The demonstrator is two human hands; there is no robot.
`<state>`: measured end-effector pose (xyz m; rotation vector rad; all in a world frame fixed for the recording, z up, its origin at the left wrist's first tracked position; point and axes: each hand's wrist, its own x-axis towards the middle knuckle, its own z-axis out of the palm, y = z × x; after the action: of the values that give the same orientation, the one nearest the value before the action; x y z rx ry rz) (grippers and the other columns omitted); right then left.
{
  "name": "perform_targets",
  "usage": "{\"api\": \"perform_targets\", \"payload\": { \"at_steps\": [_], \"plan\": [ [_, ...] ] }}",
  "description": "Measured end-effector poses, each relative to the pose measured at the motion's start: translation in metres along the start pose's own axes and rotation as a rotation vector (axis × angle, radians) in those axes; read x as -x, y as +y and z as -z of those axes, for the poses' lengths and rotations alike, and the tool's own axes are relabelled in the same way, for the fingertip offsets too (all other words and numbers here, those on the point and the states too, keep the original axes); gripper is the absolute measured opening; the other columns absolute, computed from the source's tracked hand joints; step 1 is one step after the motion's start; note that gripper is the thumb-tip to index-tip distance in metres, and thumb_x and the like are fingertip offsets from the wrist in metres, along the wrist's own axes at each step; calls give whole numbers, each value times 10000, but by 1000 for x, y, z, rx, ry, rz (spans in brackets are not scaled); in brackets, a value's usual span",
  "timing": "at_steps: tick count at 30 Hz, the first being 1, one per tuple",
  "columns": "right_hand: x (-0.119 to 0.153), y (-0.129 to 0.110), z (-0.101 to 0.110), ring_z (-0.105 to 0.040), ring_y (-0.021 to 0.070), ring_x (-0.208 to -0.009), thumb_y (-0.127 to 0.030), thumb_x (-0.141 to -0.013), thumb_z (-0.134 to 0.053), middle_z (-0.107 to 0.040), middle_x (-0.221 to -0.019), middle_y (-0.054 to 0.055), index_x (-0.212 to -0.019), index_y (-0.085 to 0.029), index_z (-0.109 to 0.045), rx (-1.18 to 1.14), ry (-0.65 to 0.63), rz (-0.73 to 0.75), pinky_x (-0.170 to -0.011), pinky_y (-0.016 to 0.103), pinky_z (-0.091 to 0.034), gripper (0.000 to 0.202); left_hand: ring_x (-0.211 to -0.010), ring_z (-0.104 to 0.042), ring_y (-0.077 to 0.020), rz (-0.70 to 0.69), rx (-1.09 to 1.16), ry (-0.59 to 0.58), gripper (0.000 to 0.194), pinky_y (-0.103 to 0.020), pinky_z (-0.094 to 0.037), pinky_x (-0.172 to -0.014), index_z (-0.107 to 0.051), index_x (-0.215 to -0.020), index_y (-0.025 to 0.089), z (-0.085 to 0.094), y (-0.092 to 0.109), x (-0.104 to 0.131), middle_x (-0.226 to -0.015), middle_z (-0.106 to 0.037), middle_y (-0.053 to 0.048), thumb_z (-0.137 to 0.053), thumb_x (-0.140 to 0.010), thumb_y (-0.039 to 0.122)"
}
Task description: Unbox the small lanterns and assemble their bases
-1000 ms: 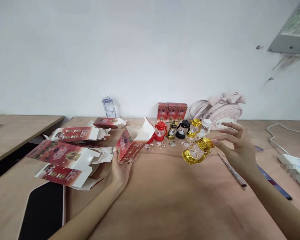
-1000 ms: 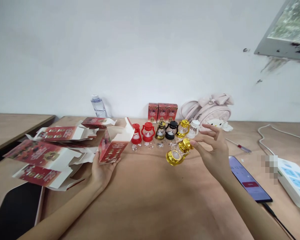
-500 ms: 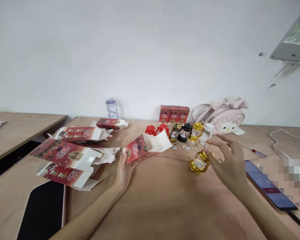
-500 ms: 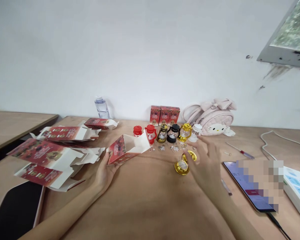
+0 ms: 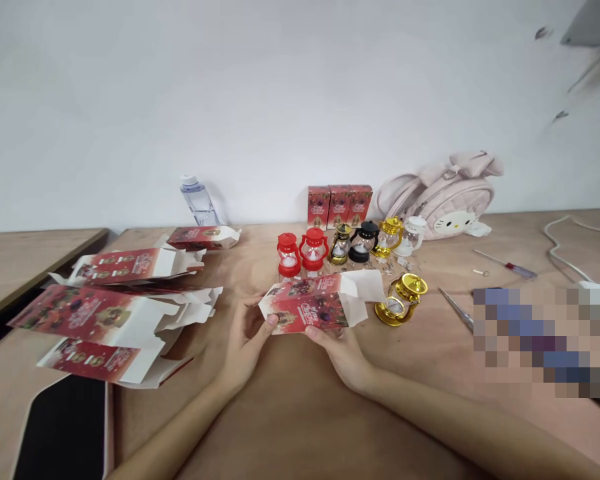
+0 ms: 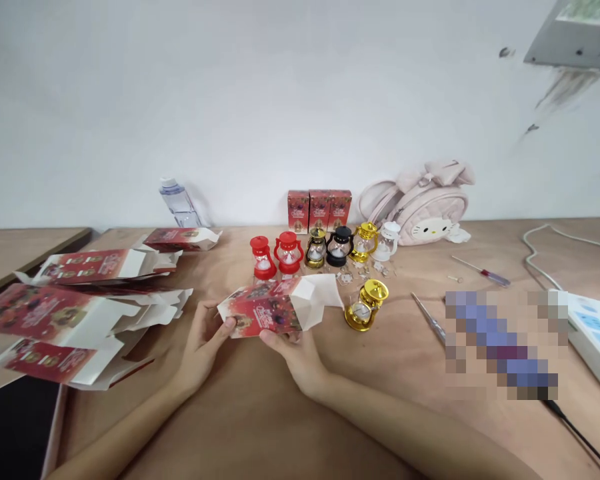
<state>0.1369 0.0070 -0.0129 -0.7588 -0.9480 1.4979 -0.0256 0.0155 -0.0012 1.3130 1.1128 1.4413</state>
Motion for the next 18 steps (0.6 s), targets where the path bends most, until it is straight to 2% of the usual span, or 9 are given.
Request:
{"api": "perform_targets", "payload": {
  "at_steps": [3, 7, 10, 12, 15, 18],
  "plan": [
    [-1, -1, 3, -566, 232, -1123, -299, -671, -760, -664, -1108, 24, -1152, -270, -558, -48, 6, -15, -1053, 457, -361, 523, -996, -565, -183, -48, -35, -9, 250, -290, -457, -843, -522, -887, 204, -1, 1, -3, -1047, -591, -36, -674, -751, 349],
    [0, -4, 3, -612, 207, -1050, -249, -625, -788, -676, -1081, 2, -1047, -275, -584, -84, 29, -9, -995, 403, -434, 470, -828, -551, -142, -159, -131, -14, 210, -250, -452, -743, -516, -837, 202, 1, 0, -4, -857, -554, 5, -675, -744, 305],
    [-1, -6, 1, -625, 213, -1026, -238, -568, -813, -686, -1050, 1, -961, -261, -593, -106, 55, -6, -935, 384, -482, 450, -784, -523, -138, -256, -240, -24, 226, -246, -427, -717, -485, -720, 193, 1, 1, -2, -788, -522, 18, -689, -720, 290],
    [-1, -6, 0, -625, 214, -1025, -248, -574, -808, -689, -1042, 6, -946, -252, -602, -99, 53, -8, -933, 382, -483, 425, -763, -517, -141, -300, -333, -16, 265, -244, -413, -683, -463, -630, 182, 1, 2, 0, -771, -526, 12, -690, -712, 293],
    [-1, -7, 0, -618, 210, -1038, -267, -614, -788, -687, -1055, 9, -952, -248, -619, -70, 28, 5, -965, 383, -458, 379, -652, -486, -123, -311, -440, -7, 295, -233, -378, -590, -471, -561, 173, 2, 4, 2, -697, -524, 14, -671, -725, 316],
    [-1, -7, 1, -605, 214, -1064, -263, -624, -785, -681, -1075, 11, -1019, -252, -616, -64, 24, 7, -997, 398, -432, 430, -630, -495, -123, -277, -436, -2, 221, -239, -381, -592, -541, -626, 172, 3, 2, 3, -680, -561, 16, -656, -747, 317]
  ]
}}
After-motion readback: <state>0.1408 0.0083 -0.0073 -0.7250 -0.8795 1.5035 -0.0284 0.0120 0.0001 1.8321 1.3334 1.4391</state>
